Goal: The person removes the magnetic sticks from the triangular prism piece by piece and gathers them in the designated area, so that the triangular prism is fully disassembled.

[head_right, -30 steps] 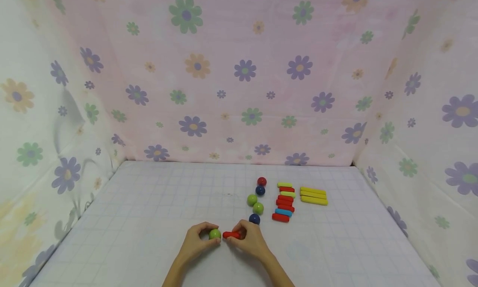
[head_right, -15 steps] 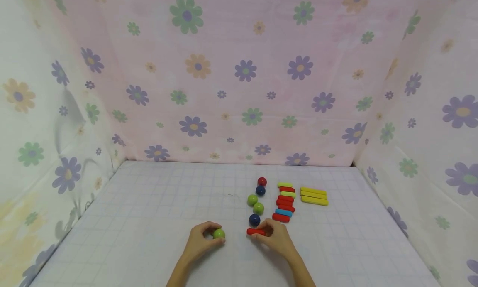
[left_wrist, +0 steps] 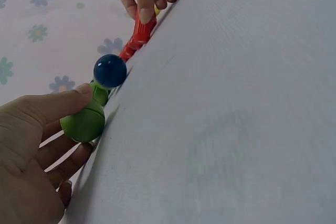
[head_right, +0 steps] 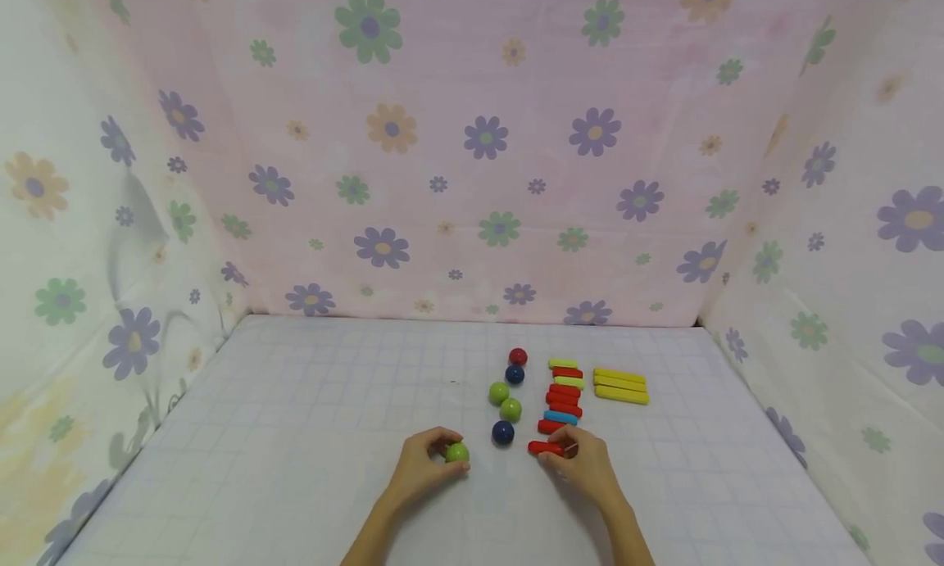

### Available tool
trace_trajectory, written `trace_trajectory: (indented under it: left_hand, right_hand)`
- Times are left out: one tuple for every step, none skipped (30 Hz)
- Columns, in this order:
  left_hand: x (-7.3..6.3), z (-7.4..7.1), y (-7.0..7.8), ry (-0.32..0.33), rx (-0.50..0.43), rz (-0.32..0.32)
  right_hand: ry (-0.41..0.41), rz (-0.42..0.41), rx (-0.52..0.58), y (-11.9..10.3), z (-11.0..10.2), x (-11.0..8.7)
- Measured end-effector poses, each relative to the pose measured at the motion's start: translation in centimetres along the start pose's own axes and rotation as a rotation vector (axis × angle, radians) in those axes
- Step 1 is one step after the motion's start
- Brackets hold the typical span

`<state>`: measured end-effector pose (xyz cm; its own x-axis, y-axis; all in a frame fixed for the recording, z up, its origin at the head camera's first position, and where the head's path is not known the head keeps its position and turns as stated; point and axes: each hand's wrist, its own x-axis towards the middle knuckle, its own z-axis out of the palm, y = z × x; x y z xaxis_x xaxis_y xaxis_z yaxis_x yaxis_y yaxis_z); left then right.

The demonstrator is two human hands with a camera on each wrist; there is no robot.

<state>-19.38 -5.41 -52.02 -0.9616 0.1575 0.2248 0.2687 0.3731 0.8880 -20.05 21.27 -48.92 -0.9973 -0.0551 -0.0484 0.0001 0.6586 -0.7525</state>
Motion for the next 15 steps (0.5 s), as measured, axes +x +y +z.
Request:
trace_trajectory:
  left_hand:
    - [0.2, 0.2, 0.0, 0.0, 0.001, 0.01]
    - [0.3, 0.4, 0.0, 0.003, 0.003, 0.017]
    - [0.4, 0.7, 0.0, 0.008, 0.006, 0.028]
    - [0.6, 0.9, 0.0, 0.015, 0.009, 0.034]
    - [0.7, 1.1, 0.0, 0.019, 0.007, 0.037]
    - [0.8, 1.3, 0.1, 0.025, 0.007, 0.041]
    - [0.9, 1.5, 0.1, 0.032, 0.006, 0.039]
    - [0.9, 1.7, 0.1, 0.039, 0.002, 0.04]
    - [1.0, 1.9, 0.1, 0.045, -0.005, 0.04]
    - [1.0, 2.0, 0.2, 0.049, -0.01, 0.035]
    - [1.0, 2.1, 0.2, 0.053, -0.015, 0.033]
    - [1.0, 2.2, 0.3, 0.059, -0.019, 0.031]
    - [1.0, 2.3, 0.3, 0.065, -0.023, 0.026]
    - [1.0, 2.4, 0.4, 0.069, -0.028, 0.023]
    - [1.0, 2.4, 0.4, 0.073, -0.032, 0.021]
  right_hand:
    - [0.001, 0.004, -0.004, 0.1, -0.1, 0.0]
    - [0.002, 0.008, -0.008, 0.1, -0.2, 0.1]
    - [0.003, 0.014, -0.01, 0.2, -0.3, 0.1]
    - [0.003, 0.014, -0.009, 0.2, -0.4, 0.1]
    - [0.006, 0.013, -0.011, 0.3, -0.5, 0.1]
    - [0.009, 0.015, -0.007, 0.3, -0.5, 0.1]
    - [0.012, 0.015, -0.001, 0.4, -0.6, 0.1]
    - [0.018, 0.013, 0.0, 0.4, -0.6, 0.1]
    - [0.023, 0.006, 0.001, 0.4, -0.7, 0.2]
    - [0.03, -0.002, -0.006, 0.5, -0.7, 0.2]
    - [0.035, -0.007, -0.01, 0.5, -0.7, 0.2]
    - [0.041, -0.011, -0.017, 0.5, -0.8, 0.2]
    - [0.045, -0.016, -0.023, 0.5, -0.8, 0.2]
    - [0.05, -0.018, -0.027, 0.5, -0.8, 0.3]
    - [0.051, -0.019, -0.03, 0.5, -0.8, 0.3]
